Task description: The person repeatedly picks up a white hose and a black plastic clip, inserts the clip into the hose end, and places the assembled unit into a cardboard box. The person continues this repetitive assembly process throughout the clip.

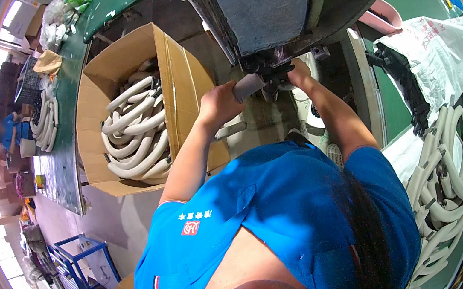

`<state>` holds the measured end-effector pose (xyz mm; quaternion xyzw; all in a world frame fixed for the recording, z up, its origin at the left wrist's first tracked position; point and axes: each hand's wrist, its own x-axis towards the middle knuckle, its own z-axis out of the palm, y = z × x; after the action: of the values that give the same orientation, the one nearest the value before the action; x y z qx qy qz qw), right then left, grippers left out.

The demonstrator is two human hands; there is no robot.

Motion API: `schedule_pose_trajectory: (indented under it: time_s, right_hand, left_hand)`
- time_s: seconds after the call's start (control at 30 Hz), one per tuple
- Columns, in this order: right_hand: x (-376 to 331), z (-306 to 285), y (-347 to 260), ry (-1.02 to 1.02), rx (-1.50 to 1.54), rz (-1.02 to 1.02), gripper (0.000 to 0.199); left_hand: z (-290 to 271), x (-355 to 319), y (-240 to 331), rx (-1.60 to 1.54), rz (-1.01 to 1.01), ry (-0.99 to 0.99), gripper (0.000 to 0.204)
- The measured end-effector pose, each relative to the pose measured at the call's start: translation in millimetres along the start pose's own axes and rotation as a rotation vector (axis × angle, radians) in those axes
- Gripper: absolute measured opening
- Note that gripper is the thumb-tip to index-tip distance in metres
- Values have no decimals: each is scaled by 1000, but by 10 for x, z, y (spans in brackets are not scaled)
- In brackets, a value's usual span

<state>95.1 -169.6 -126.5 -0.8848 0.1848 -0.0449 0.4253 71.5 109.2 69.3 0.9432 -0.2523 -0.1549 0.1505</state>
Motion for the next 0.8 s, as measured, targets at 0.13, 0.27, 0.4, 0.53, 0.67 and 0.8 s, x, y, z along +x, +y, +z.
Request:
schedule_pose_trajectory:
  time_s: [0.13,0.27,0.4,0.53,0.67,0.8]
  right_hand:
    - [-101,-246,-21,164,-154,-431,22]
    - [-515,-868,-892,-146,918,120,12]
    - [-775,-1046,-1204,-306,1030,150,12]
    - [-976,-1012,-1462,-410,927,102,19]
    - [-986,-918,-1523,-373,910,118,15]
    - [-954,-896,-1339,-519,955,189,22]
  left_hand:
    - [36,31,-46,-15,64,53,40]
    - [-154,-87,72,-100,147,85,42]
    - [-207,-334,-39,-115,232,42,46]
    - [-93,-692,-191,-136,194,99,47]
    - [-76,-827,-255,-144,92,70,39]
    - [-81,-884,-165,-143,67,73,37]
